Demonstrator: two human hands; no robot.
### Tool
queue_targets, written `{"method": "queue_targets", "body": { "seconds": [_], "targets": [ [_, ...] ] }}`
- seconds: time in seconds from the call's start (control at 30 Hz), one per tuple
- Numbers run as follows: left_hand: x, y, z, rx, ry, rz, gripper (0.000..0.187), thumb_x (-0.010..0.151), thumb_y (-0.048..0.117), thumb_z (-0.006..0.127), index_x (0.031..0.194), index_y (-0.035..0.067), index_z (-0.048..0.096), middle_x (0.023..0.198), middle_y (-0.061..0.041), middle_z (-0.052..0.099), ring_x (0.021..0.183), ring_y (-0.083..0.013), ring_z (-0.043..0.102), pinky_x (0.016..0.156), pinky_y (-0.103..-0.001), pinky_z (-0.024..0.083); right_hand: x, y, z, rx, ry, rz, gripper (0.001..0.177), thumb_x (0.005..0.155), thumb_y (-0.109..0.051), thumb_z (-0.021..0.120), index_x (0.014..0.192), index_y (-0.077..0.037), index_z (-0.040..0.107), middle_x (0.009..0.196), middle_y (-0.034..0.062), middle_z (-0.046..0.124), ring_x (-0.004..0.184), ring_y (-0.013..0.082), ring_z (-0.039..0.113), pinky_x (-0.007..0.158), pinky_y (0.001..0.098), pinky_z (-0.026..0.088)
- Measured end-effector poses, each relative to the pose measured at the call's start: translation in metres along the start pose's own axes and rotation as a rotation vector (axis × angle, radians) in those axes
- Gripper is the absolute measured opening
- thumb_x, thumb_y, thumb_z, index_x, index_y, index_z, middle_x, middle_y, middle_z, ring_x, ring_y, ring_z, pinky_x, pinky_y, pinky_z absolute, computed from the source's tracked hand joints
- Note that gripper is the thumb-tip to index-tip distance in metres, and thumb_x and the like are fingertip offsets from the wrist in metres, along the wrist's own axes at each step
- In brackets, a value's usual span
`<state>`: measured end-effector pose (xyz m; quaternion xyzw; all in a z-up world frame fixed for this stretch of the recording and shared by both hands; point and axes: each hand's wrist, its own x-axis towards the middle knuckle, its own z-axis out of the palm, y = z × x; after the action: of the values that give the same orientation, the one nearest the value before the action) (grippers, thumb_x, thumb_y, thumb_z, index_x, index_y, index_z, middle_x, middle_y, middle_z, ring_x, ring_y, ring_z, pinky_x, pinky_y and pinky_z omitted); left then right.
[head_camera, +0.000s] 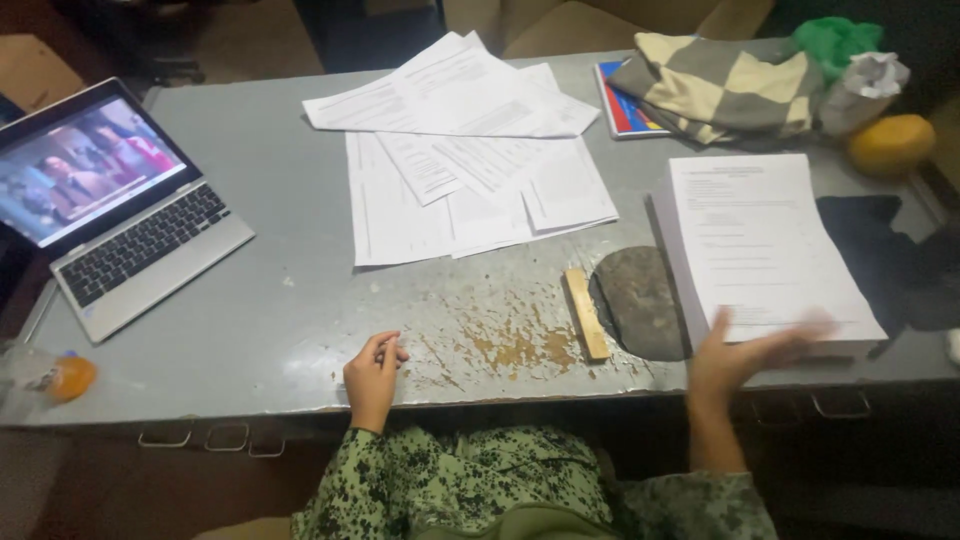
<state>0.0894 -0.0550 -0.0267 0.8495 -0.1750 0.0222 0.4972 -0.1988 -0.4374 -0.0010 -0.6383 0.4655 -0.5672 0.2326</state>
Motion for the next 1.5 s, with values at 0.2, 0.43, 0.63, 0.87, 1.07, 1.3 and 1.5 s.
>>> {"method": "queue_targets", "body": {
  "seconds": [0.2, 0.43, 0.63, 0.87, 1.07, 1.3, 1.5],
  "targets": [
    [-0.001, 0.008, -0.004, 0.000, -0.030, 0.004, 0.015, 0.097, 0.014, 0.065, 0.103, 0.021, 0.077, 0.067, -0.001, 0.077, 0.058, -0.0154, 0.071, 0.061, -0.028, 0.056, -0.075, -0.053, 0.036, -0.123, -0.495, -0.525, 0.072, 0.076, -0.031, 0.087, 0.139, -0.008, 0.062, 0.133, 0.0151, 0.065, 0.122, 0.0378, 0.061, 0.107, 0.0491, 0.045],
    [0.001, 0.008, -0.006, 0.025, -0.021, 0.020, 0.013, 0.097, 0.018, 0.067, 0.103, 0.023, 0.077, 0.066, 0.002, 0.077, 0.059, -0.0149, 0.073, 0.062, -0.027, 0.056, -0.089, 0.008, 0.058, -0.231, -0.562, -0.531, 0.040, 0.086, -0.007, 0.074, 0.124, -0.019, 0.074, 0.122, 0.0063, 0.073, 0.106, 0.0290, 0.066, 0.093, 0.0390, 0.053],
    [0.011, 0.061, -0.005, -0.086, -0.053, -0.101, 0.014, 0.097, 0.016, 0.066, 0.106, 0.015, 0.077, 0.082, -0.009, 0.081, 0.074, -0.0265, 0.077, 0.069, -0.037, 0.060, -0.050, -0.015, 0.038, -0.234, -0.340, -0.535, 0.029, 0.097, -0.001, 0.071, 0.123, -0.013, 0.075, 0.128, 0.0115, 0.071, 0.111, 0.0306, 0.064, 0.102, 0.0416, 0.049],
    [0.076, 0.168, 0.086, -0.231, -0.146, 0.219, 0.025, 0.094, 0.020, 0.071, 0.116, 0.008, 0.071, 0.113, -0.009, 0.075, 0.104, -0.0196, 0.072, 0.085, -0.032, 0.060, -0.044, 0.019, 0.041, -0.301, -0.425, -0.355, 0.038, 0.080, 0.015, 0.062, 0.106, -0.010, 0.077, 0.150, 0.0175, 0.057, 0.125, 0.0411, 0.043, 0.109, 0.0521, 0.040],
    [0.174, 0.198, 0.252, 0.012, -0.178, 0.712, 0.043, 0.081, -0.002, 0.061, 0.122, 0.009, 0.062, 0.122, -0.013, 0.064, 0.115, -0.0343, 0.060, 0.103, -0.043, 0.044, -0.043, 0.009, 0.046, -0.328, -0.407, -0.448, 0.043, 0.082, 0.005, 0.063, 0.119, -0.014, 0.072, 0.160, 0.0236, 0.044, 0.146, 0.0468, 0.037, 0.124, 0.0547, 0.030],
    [0.301, 0.171, 0.423, 0.838, 0.021, 1.046, 0.037, 0.097, 0.013, 0.047, 0.132, 0.014, 0.058, 0.152, -0.020, 0.045, 0.139, -0.0434, 0.042, 0.107, -0.060, 0.037, -0.029, -0.020, 0.040, -0.203, -0.453, -0.387, 0.033, 0.088, 0.001, 0.065, 0.119, -0.010, 0.071, 0.155, 0.0217, 0.047, 0.145, 0.0474, 0.039, 0.122, 0.0555, 0.031],
    [0.328, 0.202, 0.429, 1.351, -0.276, 0.874, 0.037, 0.102, 0.023, 0.042, 0.136, 0.021, 0.057, 0.154, -0.015, 0.044, 0.151, -0.0368, 0.029, 0.123, -0.062, 0.012, -0.024, -0.019, 0.037, -0.124, -0.488, -0.310, 0.036, 0.086, 0.007, 0.063, 0.118, -0.008, 0.071, 0.156, 0.0215, 0.046, 0.147, 0.0446, 0.037, 0.121, 0.0530, 0.033]
  ]
}}
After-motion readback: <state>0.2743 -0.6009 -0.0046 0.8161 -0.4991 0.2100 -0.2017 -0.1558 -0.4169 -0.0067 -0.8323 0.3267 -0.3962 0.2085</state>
